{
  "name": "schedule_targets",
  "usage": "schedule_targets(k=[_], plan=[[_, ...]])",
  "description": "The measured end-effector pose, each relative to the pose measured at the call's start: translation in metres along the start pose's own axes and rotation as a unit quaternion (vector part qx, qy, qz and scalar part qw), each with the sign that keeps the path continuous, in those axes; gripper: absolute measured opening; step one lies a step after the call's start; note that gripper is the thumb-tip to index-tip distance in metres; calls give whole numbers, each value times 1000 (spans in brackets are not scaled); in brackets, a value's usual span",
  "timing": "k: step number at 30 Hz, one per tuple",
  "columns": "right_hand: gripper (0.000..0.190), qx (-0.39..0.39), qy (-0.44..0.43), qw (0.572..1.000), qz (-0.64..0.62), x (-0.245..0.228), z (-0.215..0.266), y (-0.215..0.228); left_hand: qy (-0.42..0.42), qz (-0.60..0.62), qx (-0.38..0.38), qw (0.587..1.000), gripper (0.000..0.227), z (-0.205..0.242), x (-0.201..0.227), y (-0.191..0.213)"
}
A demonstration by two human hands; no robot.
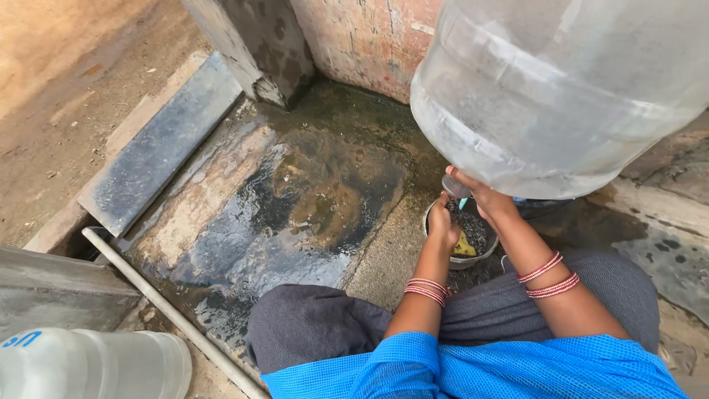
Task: The person cleans a large water can by hand, pouring liquid from a blue pitcher into the can and scrubbing the neck area with a purple tool.
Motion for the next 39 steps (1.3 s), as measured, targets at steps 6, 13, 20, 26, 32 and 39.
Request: schedule_targets(k=[6, 13, 20, 26, 32, 39], plan=[[55, -12, -39, 999, 23, 23, 5, 20, 116, -174, 9, 978, 70, 37, 15, -15], [39, -16, 112, 994, 9, -98, 30, -20, 23, -13, -95, 995, 60, -19, 3, 3], [29, -74, 130, 989, -11, -270, 24, 0, 1, 209, -95, 973, 34, -40, 28, -30], [36, -38, 160, 985, 61, -255, 48, -23, -30, 259, -135, 956, 33, -38, 43, -69], [44, 3, 194, 973, 122, -241, 54, -31, -29, 285, -149, 946, 30, -26, 45, -88], [52, 18, 209, 964, 164, -235, 72, -60, -20, 354, -122, 927, 26, 1, 50, -59]])
Point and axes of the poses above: each hand's wrist, its own z-axis away from the middle knuckle, its own y-axis out of the back of the hand, x = y × z, the point moved 2 cm from there along -z, towards the middle knuckle, and after that the axes turned 4 degrees about -x, right-handed, at the moved point
